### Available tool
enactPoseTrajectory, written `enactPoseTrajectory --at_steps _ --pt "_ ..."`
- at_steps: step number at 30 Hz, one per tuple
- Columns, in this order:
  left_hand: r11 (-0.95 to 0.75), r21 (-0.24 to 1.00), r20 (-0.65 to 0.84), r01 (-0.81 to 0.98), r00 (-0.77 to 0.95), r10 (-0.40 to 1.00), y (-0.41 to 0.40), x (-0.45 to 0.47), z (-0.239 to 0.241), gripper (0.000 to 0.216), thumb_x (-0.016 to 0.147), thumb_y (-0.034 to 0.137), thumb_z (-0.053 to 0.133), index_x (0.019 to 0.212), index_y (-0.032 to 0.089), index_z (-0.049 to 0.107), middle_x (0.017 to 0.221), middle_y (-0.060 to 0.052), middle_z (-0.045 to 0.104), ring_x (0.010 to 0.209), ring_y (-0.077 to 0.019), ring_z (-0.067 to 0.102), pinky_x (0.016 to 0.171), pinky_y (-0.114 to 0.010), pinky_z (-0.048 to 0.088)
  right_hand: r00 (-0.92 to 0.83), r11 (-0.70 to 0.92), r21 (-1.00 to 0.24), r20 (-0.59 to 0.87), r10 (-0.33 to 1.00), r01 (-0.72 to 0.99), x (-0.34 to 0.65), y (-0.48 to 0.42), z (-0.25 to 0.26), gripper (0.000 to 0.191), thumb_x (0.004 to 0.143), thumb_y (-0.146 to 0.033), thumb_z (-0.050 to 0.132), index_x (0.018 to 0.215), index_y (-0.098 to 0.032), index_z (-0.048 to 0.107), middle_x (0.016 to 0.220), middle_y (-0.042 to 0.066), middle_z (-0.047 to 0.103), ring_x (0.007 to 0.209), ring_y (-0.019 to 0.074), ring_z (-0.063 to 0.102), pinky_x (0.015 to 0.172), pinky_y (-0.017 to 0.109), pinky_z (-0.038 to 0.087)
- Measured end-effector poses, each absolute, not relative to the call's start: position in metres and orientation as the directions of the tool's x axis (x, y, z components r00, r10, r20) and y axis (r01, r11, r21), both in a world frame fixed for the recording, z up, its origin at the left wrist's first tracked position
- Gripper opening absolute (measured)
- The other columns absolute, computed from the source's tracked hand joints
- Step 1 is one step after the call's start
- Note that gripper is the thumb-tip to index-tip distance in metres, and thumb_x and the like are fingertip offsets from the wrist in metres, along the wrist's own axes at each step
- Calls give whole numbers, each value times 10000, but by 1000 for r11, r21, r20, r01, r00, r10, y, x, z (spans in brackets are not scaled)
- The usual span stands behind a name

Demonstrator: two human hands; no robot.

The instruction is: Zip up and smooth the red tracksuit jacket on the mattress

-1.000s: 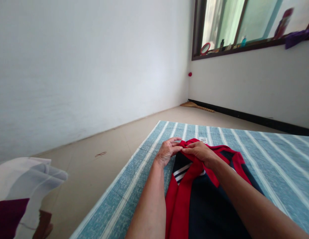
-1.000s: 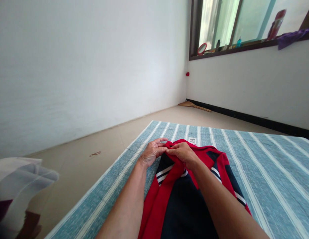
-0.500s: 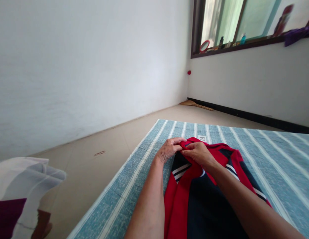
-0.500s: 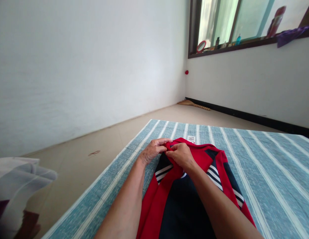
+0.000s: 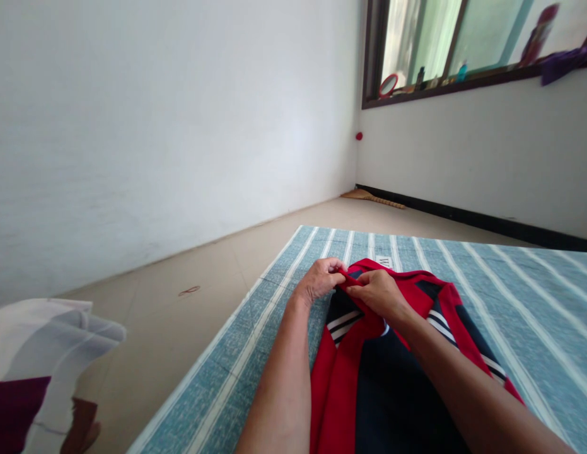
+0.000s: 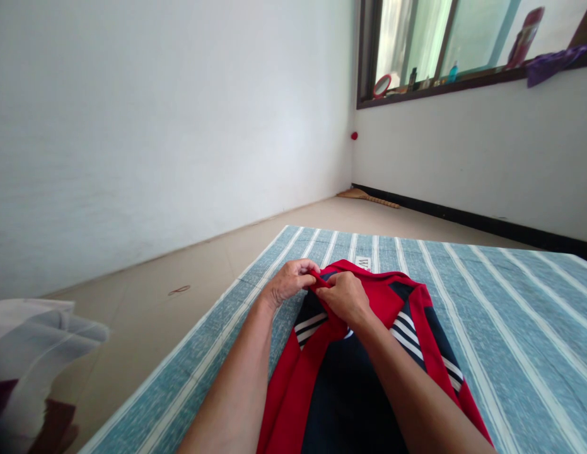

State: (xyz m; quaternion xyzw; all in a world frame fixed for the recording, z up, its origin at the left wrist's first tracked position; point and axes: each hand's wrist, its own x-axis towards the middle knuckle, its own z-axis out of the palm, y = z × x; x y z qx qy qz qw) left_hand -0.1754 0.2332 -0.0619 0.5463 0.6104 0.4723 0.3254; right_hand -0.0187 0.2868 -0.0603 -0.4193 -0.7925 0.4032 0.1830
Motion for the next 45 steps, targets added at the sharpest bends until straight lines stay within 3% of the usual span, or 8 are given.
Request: enactPoseTrajectory --at_steps 8,12,16,21,25,31,38,45 --pt "-81 930 148 360 -162 976 233 -175 -58 171 623 141 569 754 165 675 664 13 627 639 -123 548 616 -220 414 -576 453 -737 105 811 502 -18 276 -51 166 744 -333 582 658 -228 677 570 7 564 569 151 517 495 231 279" --pt "-96 931 152 353 -135 979 233 -173 -55 245 633 132 525 802 169 699 692 18 631 650 -117 538 625 -215 409 -582 454 -768 132 803 452 -19 277 -53 161 744 -323 580 716 -211 692 608 10 584 591 151 522 504 227 295" --pt "-88 932 148 351 -148 978 233 -171 -55 226 638 128 531 790 164 694 723 10 651 678 -123 554 646 -222 412 -641 311 -898 44 766 310 -21 282 -55 152 698 -266 577 745 -170 685 607 0 589 572 134 526 501 213 324" --pt "-86 941 153 326 -186 971 233 -170 -56 195 630 109 573 778 162 688 739 1 666 700 -130 574 663 -226 423 -678 34 -969 -146 721 245 -24 286 -46 128 672 -256 578 600 -152 598 474 -42 474 444 82 404 428 201 269" --pt "-65 967 118 247 -206 971 232 -170 -57 213 639 115 624 839 155 687 794 -17 690 733 -133 599 675 -222 437 -629 22 -959 -169 759 284 -27 288 -42 125 655 -218 583 551 -148 582 421 -57 430 406 63 356 398 193 230" --pt "2 977 56 213 -267 962 231 -174 -61 337 707 179 632 1042 160 664 950 -57 718 751 -141 631 635 -230 460 -601 -10 -972 -152 785 233 -31 291 -47 96 636 -125 544 629 -132 639 453 -41 509 425 84 438 411 188 314" --pt "23 977 42 214 -293 955 229 -174 -59 328 746 232 635 1065 161 657 971 -71 717 806 -164 650 627 -230 477 -583 -175 -961 -268 767 212 -34 290 -38 69 698 -141 601 670 -132 663 478 -16 574 448 115 510 440 207 395" --pt "32 984 26 174 -320 947 228 -173 -61 297 742 232 638 1031 165 660 919 -47 712 786 -150 645 631 -226 484 -616 15 -962 -162 771 271 -39 299 -44 111 713 -128 576 667 -129 678 460 -30 554 427 91 475 404 185 321"
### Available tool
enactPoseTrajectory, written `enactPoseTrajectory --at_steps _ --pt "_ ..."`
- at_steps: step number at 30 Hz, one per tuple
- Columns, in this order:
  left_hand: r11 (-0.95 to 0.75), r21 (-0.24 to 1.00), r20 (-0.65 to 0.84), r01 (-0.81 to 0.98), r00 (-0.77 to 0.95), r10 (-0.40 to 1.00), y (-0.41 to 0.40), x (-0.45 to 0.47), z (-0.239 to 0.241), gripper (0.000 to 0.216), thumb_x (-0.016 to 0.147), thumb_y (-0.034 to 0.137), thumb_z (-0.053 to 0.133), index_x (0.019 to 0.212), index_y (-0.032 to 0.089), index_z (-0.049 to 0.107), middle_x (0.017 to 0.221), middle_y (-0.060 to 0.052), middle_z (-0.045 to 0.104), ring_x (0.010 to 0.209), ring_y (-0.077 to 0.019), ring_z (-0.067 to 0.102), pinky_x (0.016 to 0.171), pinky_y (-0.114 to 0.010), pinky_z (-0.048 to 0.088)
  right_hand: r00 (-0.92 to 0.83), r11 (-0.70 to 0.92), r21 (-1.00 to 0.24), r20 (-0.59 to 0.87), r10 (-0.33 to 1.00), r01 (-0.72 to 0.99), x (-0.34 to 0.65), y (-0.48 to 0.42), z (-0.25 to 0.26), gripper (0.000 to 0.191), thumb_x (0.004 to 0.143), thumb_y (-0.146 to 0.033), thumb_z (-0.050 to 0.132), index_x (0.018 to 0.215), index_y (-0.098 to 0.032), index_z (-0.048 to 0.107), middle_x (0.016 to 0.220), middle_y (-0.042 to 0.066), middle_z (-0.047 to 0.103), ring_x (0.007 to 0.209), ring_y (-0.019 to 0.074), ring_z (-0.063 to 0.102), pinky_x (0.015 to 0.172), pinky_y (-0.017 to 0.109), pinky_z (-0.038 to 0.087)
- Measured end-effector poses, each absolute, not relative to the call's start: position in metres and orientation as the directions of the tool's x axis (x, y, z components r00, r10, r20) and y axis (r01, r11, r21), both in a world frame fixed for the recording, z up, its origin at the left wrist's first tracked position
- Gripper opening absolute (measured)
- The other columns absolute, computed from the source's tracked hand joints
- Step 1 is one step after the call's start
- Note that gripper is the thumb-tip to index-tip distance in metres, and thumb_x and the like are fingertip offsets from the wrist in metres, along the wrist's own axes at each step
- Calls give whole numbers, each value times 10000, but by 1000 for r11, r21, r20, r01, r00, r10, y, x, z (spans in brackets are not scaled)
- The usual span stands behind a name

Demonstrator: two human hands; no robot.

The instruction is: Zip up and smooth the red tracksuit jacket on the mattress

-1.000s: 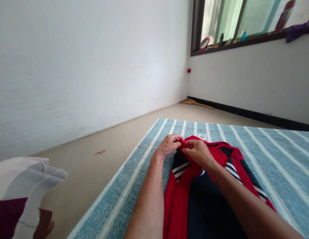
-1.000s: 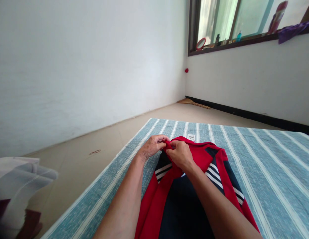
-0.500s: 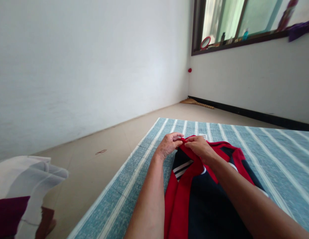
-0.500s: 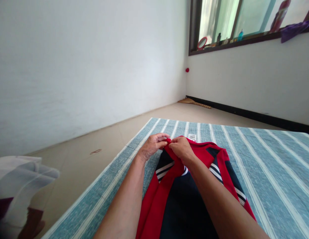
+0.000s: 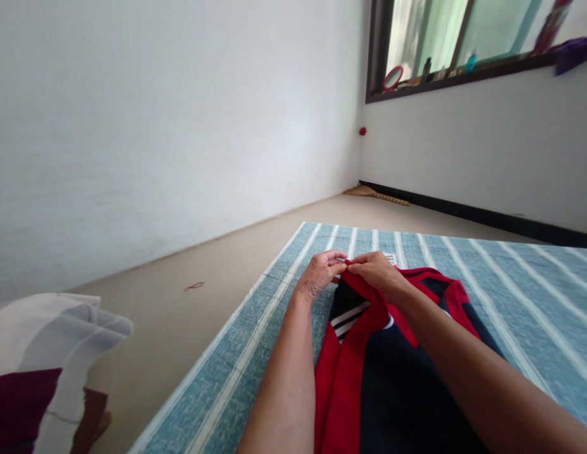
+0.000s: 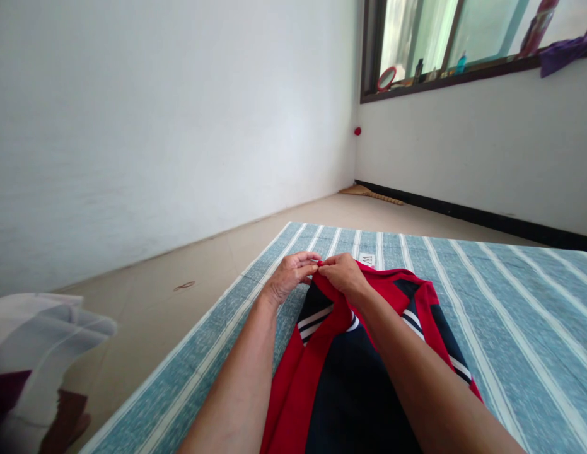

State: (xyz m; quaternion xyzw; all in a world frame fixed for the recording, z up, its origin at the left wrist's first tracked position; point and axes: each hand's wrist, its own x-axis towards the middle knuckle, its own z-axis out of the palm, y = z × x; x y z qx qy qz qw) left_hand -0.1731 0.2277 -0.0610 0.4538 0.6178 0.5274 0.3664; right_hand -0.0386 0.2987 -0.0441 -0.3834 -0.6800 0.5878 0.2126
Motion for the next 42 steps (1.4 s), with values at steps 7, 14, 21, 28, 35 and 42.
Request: enactPoseTrajectory --at_steps 7,14,21,28,35,42 --pt "37 988 18 151 -350 937 228 -173 -61 296 737 235 628 1020 162 669 943 -57 706 785 -150 648 621 -220 493 -586 -42 -934 -258 768 356 -40 297 -41 112 702 -111 570 611 -134 631 402 -42 487 404 96 449 384 197 289" --pt "44 990 6 133 -353 936 227 -171 -58 274 728 221 608 988 164 671 885 -37 696 745 -141 636 604 -222 491 -569 -10 -938 -218 793 345 -41 295 -39 106 711 -143 591 614 -140 634 416 -43 493 400 92 439 374 195 284" --pt "49 997 -23 65 -345 938 226 -169 -55 237 728 213 596 947 164 673 848 -24 685 705 -126 621 599 -220 491 -553 -44 -943 -230 801 329 -43 296 -38 80 679 -126 599 606 -146 625 412 -46 492 409 101 457 385 197 322" --pt "46 998 -28 44 -343 939 226 -170 -56 242 700 210 624 932 162 676 817 -16 669 705 -118 605 606 -213 480 -557 -39 -951 -213 803 308 -42 296 -36 58 659 -109 596 632 -136 641 426 -49 509 407 86 452 390 186 325" --pt "70 998 -69 -9 -320 945 226 -174 -63 244 679 277 686 898 169 687 778 -9 652 696 -110 594 607 -200 453 -651 52 -963 -137 747 264 -44 306 -40 61 651 -110 622 634 -138 673 477 -32 574 454 93 506 430 181 370" --pt "136 989 -149 -63 -354 923 231 -176 -75 300 703 397 720 885 159 706 792 -24 678 648 -98 582 557 -189 405 -655 128 -926 -150 741 356 -60 323 -38 148 609 -53 639 718 -112 721 491 -17 605 463 101 524 455 187 403"
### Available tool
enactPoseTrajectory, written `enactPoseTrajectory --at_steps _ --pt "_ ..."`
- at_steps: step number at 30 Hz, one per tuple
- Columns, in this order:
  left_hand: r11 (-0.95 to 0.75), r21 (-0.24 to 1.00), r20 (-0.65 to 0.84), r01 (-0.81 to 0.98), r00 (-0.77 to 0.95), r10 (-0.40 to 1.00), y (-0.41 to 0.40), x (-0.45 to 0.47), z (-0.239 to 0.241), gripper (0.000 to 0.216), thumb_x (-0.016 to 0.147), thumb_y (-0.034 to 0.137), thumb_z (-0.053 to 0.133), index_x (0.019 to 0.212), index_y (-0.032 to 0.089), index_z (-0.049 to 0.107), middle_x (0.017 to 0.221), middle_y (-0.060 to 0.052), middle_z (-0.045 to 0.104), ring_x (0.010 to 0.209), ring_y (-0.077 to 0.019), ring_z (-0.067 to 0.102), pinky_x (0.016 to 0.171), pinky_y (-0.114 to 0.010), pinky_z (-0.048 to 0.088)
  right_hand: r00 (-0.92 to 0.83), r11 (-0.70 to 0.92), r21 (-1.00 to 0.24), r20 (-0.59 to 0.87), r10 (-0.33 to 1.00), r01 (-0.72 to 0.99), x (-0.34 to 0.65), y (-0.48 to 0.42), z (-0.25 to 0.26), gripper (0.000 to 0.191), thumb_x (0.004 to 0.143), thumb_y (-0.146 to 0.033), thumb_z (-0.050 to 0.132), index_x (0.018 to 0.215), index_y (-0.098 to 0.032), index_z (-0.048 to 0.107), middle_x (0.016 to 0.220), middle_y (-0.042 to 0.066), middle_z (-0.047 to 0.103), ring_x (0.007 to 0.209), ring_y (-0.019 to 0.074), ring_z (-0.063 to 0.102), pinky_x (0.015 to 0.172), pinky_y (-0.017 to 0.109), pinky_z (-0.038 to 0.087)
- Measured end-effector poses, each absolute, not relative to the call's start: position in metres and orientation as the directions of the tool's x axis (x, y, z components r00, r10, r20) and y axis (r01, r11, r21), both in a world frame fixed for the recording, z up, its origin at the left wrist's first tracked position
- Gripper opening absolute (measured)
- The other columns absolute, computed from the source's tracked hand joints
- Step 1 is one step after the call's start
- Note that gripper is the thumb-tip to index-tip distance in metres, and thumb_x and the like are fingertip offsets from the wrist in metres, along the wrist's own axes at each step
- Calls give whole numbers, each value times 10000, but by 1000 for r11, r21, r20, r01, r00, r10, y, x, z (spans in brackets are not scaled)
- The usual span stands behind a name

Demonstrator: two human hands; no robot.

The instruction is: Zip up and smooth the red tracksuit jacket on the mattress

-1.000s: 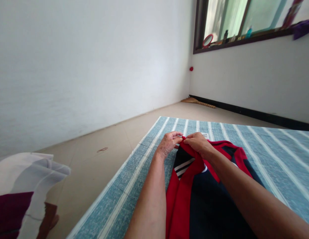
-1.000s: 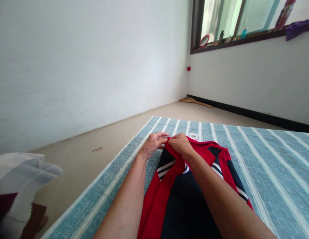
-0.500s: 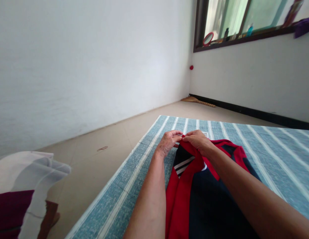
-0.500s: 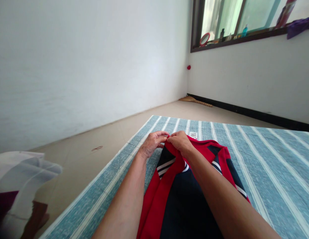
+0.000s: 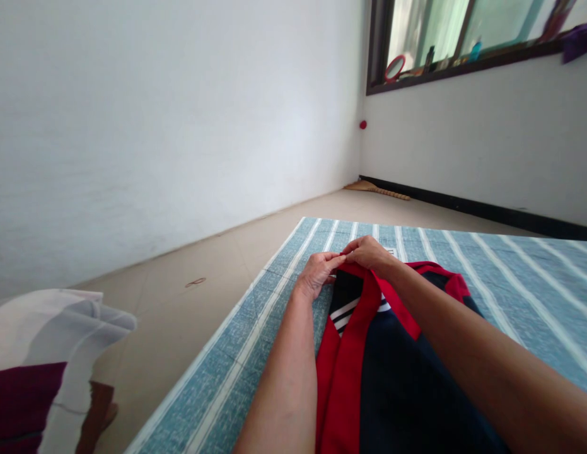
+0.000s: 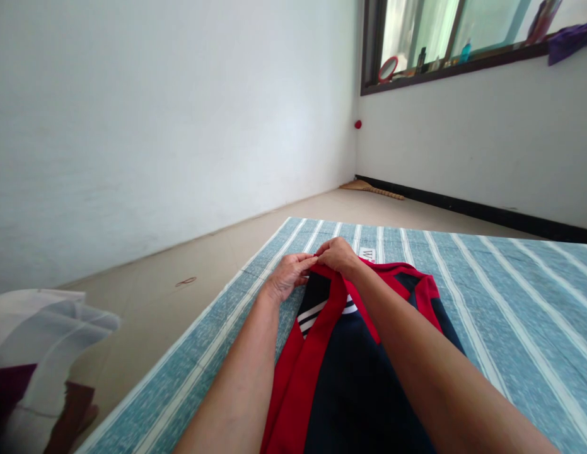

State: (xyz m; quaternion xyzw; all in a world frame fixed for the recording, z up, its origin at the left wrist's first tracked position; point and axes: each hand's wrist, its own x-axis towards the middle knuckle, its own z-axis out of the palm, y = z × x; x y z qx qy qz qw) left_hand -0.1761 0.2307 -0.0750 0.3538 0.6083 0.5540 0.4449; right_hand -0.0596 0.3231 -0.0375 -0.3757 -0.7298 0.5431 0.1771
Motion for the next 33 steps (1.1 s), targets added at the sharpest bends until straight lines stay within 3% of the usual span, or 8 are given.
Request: enactPoseTrajectory --at_steps 8,12,16,22,26,29,31,33 --pt "159 987 -134 6 -511 849 240 -171 -86 183 654 238 726 814 150 707 689 -7 678 565 -95 565 505 -193 375 -617 132 -925 -127 777 356 -65 337 -54 123 631 -84 620 720 -98 705 498 -23 578 481 93 512 461 184 373" --pt "180 980 -101 82 -580 809 247 -167 -89 122 639 123 695 756 149 682 624 8 668 547 -111 585 528 -214 437 -566 169 -915 -75 821 366 -57 334 -58 126 682 -122 550 678 -120 676 438 -56 484 421 74 440 412 182 306" --pt "167 978 -63 124 -591 805 254 -167 -96 204 625 59 666 807 151 656 706 -8 703 640 -144 650 623 -249 504 -562 100 -941 -107 820 325 -41 328 -57 105 690 -109 529 657 -136 626 448 -56 490 412 72 448 404 173 322" --pt "187 943 25 275 -621 784 259 -174 -105 397 575 55 724 949 159 637 699 10 675 650 -149 638 671 -262 490 -654 -63 -966 -217 724 251 -15 320 -54 84 734 -146 559 775 -140 632 526 -21 587 475 97 531 452 182 400" --pt "222 865 115 449 -609 785 259 -176 -104 446 604 100 734 1029 157 614 776 -5 677 690 -151 640 697 -263 487 -695 30 -963 -172 698 268 -11 318 -59 286 693 -108 595 972 -127 655 517 -47 569 469 103 512 437 186 377" --pt "217 842 139 494 -587 797 259 -177 -104 454 625 92 714 1061 143 602 794 -17 676 694 -150 641 703 -264 490 -672 152 -927 -129 729 342 -15 321 -64 242 759 -152 561 968 -124 678 537 -25 576 488 122 532 452 208 379" --pt "199 851 142 486 -579 803 259 -177 -104 472 620 72 706 1073 144 596 760 -6 671 683 -150 641 699 -261 490 -608 300 -839 -45 792 453 -20 327 -66 236 810 -188 530 963 -133 700 641 25 641 602 157 601 528 232 417" --pt "179 870 140 459 -580 803 259 -178 -104 490 602 53 707 1069 150 597 725 9 666 675 -150 643 693 -257 490 -565 480 -663 103 818 574 -25 334 -66 270 831 -184 518 1019 -161 710 840 74 698 799 201 641 657 261 447"
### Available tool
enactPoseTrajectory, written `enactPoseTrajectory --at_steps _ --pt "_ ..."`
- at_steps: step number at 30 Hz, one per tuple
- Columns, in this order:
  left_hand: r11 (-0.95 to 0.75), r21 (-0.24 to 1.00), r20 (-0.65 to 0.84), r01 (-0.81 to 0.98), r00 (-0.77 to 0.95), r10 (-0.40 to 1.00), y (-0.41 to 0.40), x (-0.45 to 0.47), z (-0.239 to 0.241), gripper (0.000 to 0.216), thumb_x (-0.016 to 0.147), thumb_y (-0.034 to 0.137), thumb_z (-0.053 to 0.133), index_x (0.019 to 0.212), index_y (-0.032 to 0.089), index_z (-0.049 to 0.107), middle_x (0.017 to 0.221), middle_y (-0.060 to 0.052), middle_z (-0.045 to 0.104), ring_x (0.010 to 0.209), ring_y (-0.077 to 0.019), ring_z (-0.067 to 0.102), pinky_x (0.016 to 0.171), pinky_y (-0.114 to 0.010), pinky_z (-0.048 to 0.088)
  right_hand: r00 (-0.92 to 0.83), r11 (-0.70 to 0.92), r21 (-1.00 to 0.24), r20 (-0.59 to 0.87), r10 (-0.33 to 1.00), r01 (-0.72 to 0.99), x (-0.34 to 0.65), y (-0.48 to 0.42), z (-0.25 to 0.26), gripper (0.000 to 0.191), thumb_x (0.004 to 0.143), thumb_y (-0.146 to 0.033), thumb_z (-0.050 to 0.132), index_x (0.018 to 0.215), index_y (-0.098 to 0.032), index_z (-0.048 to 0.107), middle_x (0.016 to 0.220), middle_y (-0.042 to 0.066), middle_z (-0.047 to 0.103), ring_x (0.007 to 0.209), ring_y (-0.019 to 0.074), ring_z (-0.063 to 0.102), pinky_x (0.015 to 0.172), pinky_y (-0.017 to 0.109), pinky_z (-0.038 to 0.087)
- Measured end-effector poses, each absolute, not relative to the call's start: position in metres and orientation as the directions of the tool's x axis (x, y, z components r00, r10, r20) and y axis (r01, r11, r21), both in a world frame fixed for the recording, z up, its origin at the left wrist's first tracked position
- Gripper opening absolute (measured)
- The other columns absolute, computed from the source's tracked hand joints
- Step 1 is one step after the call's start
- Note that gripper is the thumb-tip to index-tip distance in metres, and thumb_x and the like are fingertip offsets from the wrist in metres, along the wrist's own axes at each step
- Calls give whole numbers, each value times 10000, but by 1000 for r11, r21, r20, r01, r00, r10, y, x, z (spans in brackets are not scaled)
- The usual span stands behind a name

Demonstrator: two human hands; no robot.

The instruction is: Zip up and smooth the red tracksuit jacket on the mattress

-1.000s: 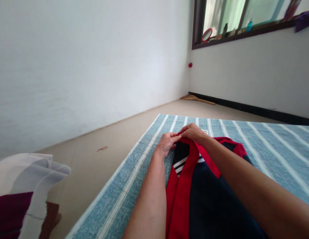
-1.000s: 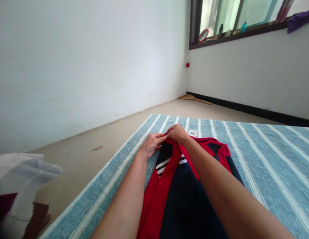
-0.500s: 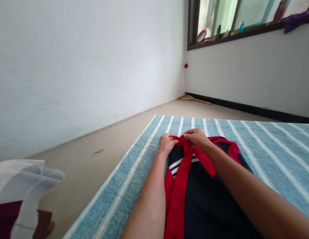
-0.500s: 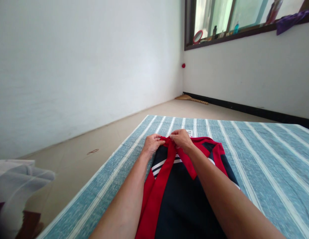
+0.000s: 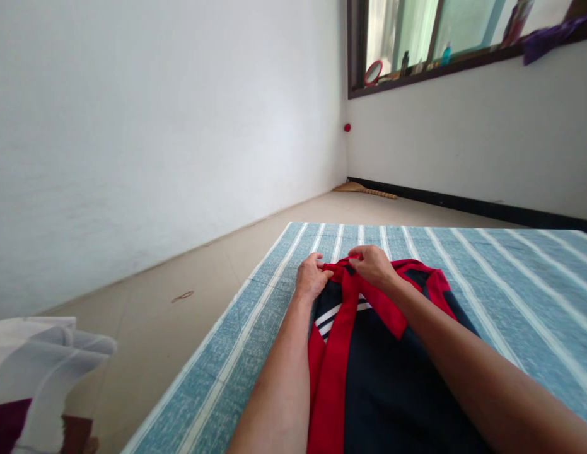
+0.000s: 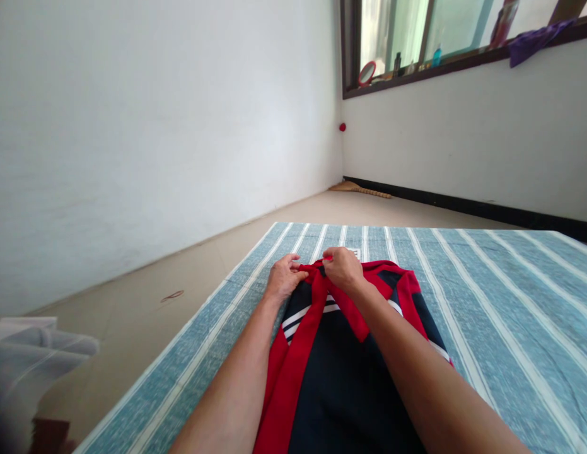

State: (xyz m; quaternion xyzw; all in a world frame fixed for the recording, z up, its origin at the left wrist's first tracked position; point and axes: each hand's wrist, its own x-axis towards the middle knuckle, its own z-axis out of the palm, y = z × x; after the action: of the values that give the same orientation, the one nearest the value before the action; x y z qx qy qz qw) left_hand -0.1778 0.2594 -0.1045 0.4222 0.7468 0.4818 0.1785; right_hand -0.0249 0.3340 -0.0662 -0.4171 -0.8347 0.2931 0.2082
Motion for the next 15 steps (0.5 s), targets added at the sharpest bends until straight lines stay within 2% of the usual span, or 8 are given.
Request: enactPoseTrajectory --at_steps 3,5,8,10,15 --pt "149 900 131 409 -580 804 259 -179 -105 496 576 36 712 1045 159 604 703 20 664 672 -154 648 680 -255 490 -692 725 -381 248 678 574 -34 344 -66 332 834 -174 536 1123 -223 693 1153 85 657 1099 246 565 852 295 421" --pt "132 910 131 392 -577 806 259 -180 -105 493 567 43 725 1031 161 609 699 19 666 665 -157 648 673 -258 490 -777 794 -304 207 595 527 -40 350 -65 343 832 -199 559 1148 -249 684 1215 72 630 1168 250 521 892 297 399" --pt "122 920 128 373 -579 806 258 -181 -106 485 565 62 741 1023 158 614 701 9 672 655 -161 647 672 -264 490 -780 754 -315 63 623 576 -47 356 -66 252 830 -256 571 1026 -232 726 1039 74 695 1010 240 605 774 276 423" --pt "120 926 121 358 -583 804 258 -181 -107 479 566 67 743 1020 156 617 704 3 676 651 -160 647 672 -264 489 -752 717 -323 24 659 618 -49 358 -68 208 826 -280 573 932 -206 736 924 80 711 889 228 637 686 263 421" --pt "121 921 128 370 -580 805 258 -179 -105 439 580 61 724 999 153 630 709 -5 678 643 -155 644 654 -256 489 -670 672 -298 127 731 678 -48 354 -71 193 827 -276 567 914 -200 722 971 100 709 909 238 643 667 264 421"
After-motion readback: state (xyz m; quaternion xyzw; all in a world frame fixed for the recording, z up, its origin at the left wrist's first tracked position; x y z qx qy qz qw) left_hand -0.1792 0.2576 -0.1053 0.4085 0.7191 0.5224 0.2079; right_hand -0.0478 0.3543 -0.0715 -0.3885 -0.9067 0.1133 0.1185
